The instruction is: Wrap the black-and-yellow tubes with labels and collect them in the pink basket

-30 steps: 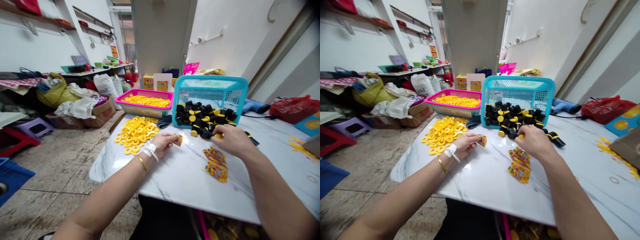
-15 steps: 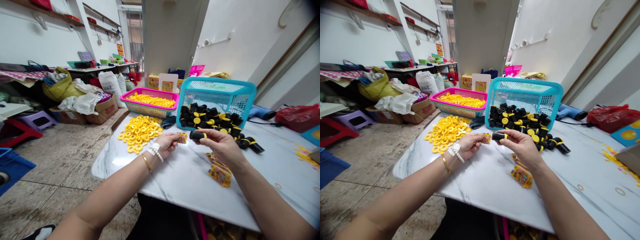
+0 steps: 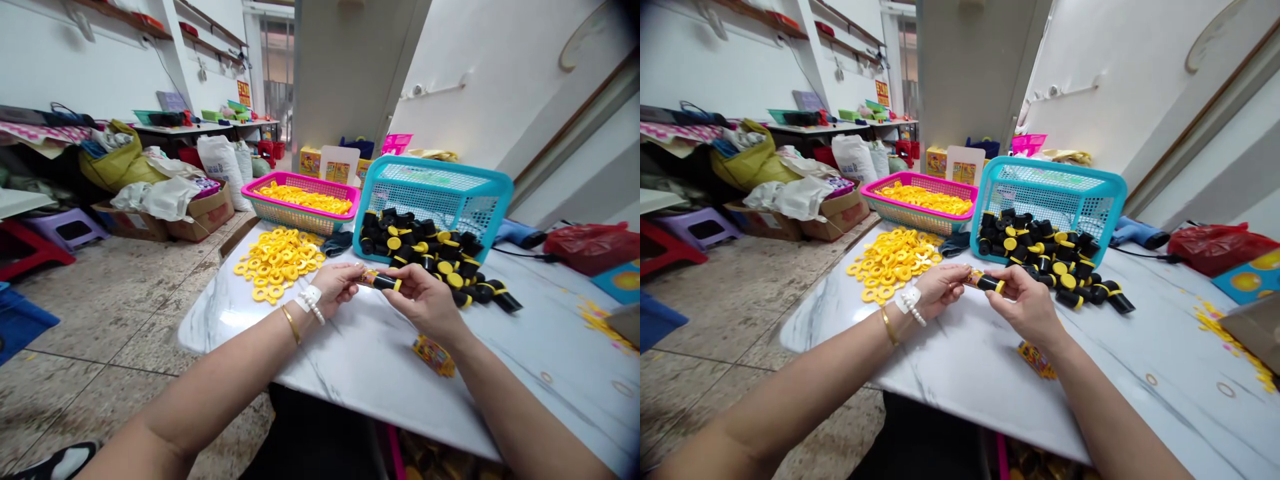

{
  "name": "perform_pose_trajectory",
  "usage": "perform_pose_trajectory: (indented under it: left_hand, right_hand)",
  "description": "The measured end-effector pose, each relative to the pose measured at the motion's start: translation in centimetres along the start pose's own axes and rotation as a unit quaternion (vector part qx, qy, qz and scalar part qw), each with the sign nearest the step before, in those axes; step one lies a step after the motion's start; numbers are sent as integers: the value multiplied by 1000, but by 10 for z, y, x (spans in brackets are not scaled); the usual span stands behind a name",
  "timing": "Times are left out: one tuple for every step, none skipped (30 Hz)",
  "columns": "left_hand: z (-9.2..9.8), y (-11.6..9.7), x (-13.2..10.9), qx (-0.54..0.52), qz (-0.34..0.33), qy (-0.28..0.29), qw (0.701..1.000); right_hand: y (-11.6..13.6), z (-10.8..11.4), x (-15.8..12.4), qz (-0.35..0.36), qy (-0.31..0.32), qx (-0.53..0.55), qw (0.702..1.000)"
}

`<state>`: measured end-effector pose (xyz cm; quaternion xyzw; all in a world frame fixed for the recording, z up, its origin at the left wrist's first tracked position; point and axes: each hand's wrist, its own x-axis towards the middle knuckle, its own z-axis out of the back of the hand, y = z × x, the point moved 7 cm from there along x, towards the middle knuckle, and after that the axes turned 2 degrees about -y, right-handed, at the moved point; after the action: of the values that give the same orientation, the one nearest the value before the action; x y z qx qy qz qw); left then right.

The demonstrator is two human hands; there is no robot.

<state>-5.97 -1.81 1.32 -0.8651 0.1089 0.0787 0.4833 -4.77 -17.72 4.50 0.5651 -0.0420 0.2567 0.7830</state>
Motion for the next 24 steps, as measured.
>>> perform_pose_trajectory:
  left_hand:
    - [-1,-1,0,5,-1,6,1000]
    - [-2,-1,-1,7,4,12,1000]
    - [-3,-1,-1,4,12,15,1000]
    - [-3,0,-1,-2,21,16,1000]
    - [-3,1,-1,-8,26,16,999]
    - [-3,1,0,-10,26,16,999]
    - [-2,1,0,-9,19,17,1000]
    - [-2,1,1,-2,9,20,1000]
    - [-2,1,2,8,-2,21,1000]
    - [0,1,2,21,-16,14,1000]
    - [3,-1,3,36,-33,-3,999]
    - [6,-2,3,53,-50,-23,997]
    - [9,-5,3,73,-66,-41,994]
    - [11,-7,2,95,-76,-48,991]
    - [10,-8,2,117,-78,-37,989]
    - [6,-8,1,138,-70,-7,988]
    - [2,-7,1,155,-56,31,986]
    - [-1,-5,0,167,-42,64,983]
    - [-3,-4,-1,174,-32,85,981]
    - [-3,-4,-1,180,-27,95,979]
    - [-3,-3,-1,183,-26,96,978]
    - [-2,-3,0,184,-29,95,978]
    - [-3,-2,1,183,-36,99,977]
    - [-5,-2,2,182,-46,108,976]
  right_hand:
    - [0,1,0,1,2,-14,1000]
    - [0,1,0,5,3,-32,999]
    - [1,3,0,13,-1,-52,999]
    - [2,4,0,26,-7,-70,997]
    - [4,5,0,41,-17,-84,995]
    - [6,5,-1,55,-28,-89,994]
    - [7,5,-2,65,-36,-83,994]
    - [8,5,-2,71,-41,-69,994]
    - [8,4,-3,75,-44,-51,995]
    - [8,3,-3,75,-42,-35,996]
    - [8,3,-3,74,-42,-25,996]
    - [9,3,-3,74,-42,-20,996]
    - [10,4,-3,77,-44,-18,996]
    - [12,5,-3,81,-44,-18,996]
    - [14,5,-3,89,-41,-18,995]
    - [17,5,-3,100,-36,-22,994]
    - [20,5,-3,115,-31,-29,992]
    - [23,4,-4,130,-26,-41,990]
    - [25,3,-5,143,-26,-56,988]
    - [27,2,-5,152,-28,-71,985]
    - [28,2,-6,154,-34,-84,984]
    - [28,1,-6,154,-39,-96,983]
    - [29,1,-7,154,-46,-108,981]
    - [30,0,-7,157,-49,-119,979]
